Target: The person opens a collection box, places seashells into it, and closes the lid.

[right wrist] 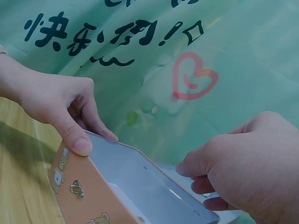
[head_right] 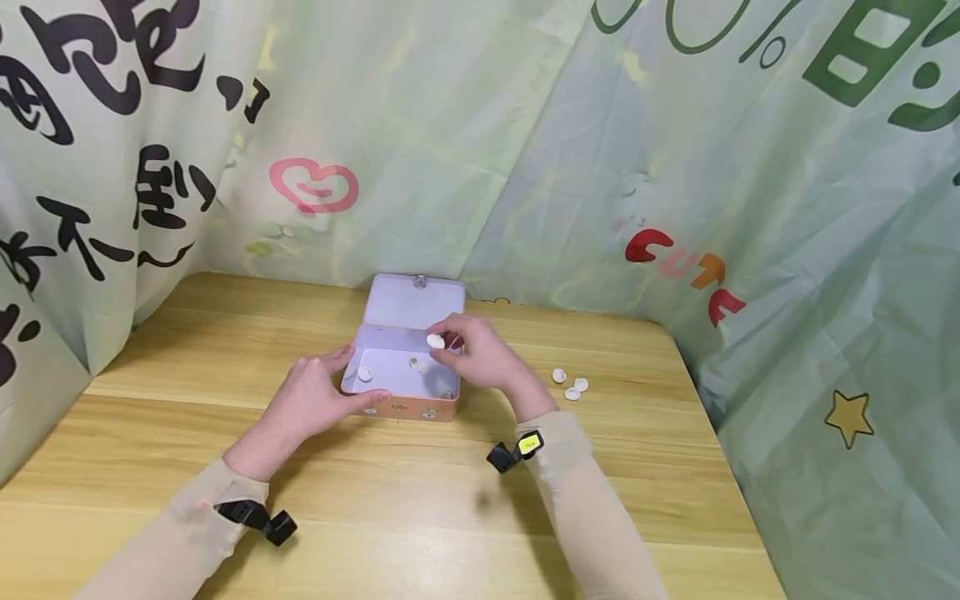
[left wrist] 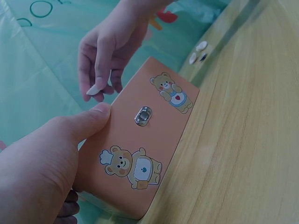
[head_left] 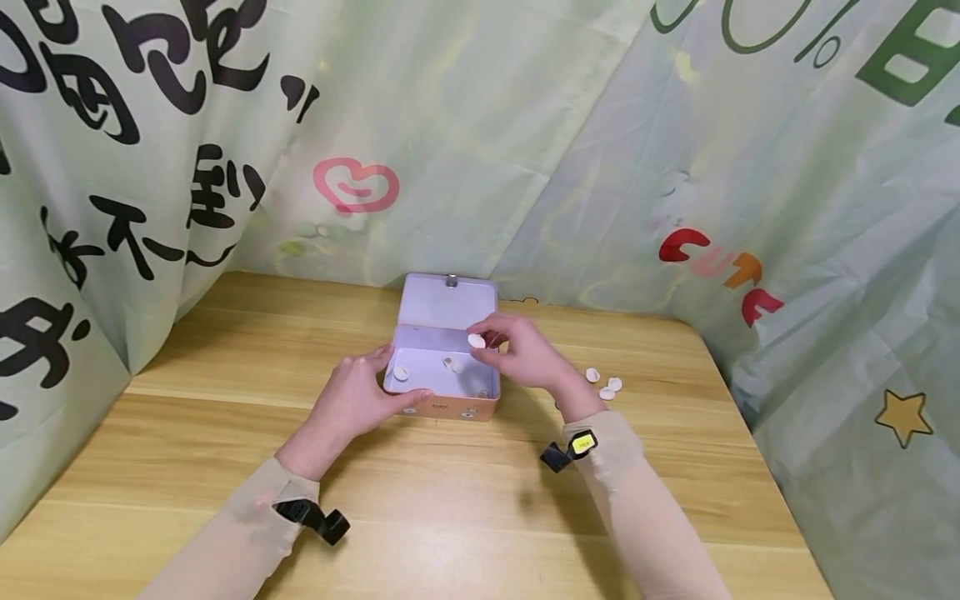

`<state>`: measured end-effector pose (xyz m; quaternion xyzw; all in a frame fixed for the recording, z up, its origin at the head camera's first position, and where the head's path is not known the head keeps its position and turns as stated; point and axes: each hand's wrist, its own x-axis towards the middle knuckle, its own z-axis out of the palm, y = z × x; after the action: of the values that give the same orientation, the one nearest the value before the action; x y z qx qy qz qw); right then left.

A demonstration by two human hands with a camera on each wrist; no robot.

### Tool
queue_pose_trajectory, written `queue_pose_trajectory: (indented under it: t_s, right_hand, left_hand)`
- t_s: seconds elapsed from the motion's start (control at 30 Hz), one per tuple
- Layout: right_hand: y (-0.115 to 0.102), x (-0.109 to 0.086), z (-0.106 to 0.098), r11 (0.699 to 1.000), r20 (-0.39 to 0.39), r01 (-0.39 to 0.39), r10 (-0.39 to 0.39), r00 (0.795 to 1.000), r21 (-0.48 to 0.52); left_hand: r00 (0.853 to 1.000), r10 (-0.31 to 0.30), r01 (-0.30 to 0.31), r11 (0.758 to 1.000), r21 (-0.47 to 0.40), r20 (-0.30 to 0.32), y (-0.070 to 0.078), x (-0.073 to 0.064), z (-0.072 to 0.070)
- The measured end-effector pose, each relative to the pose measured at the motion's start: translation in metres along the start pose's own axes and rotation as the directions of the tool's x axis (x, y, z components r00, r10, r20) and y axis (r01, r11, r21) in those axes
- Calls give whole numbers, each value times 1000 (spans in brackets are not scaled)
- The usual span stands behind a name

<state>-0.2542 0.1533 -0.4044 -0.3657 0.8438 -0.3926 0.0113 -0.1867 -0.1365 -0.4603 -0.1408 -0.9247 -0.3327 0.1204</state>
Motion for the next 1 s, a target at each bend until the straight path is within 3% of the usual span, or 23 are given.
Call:
queue_pose_trajectory:
  t_s: [0.47, 1.0]
  right_hand:
    - [2, 14, 12, 1000, 33, 3, -4, 999, 18]
    - [-1, 32, 34, 999, 188, -16, 22, 982, -33]
  left_hand:
    - [999, 33, -34, 999, -12, -19, -1, 1, 1]
    - [1000, 18, -18, 1000, -4, -3, -2, 0, 0]
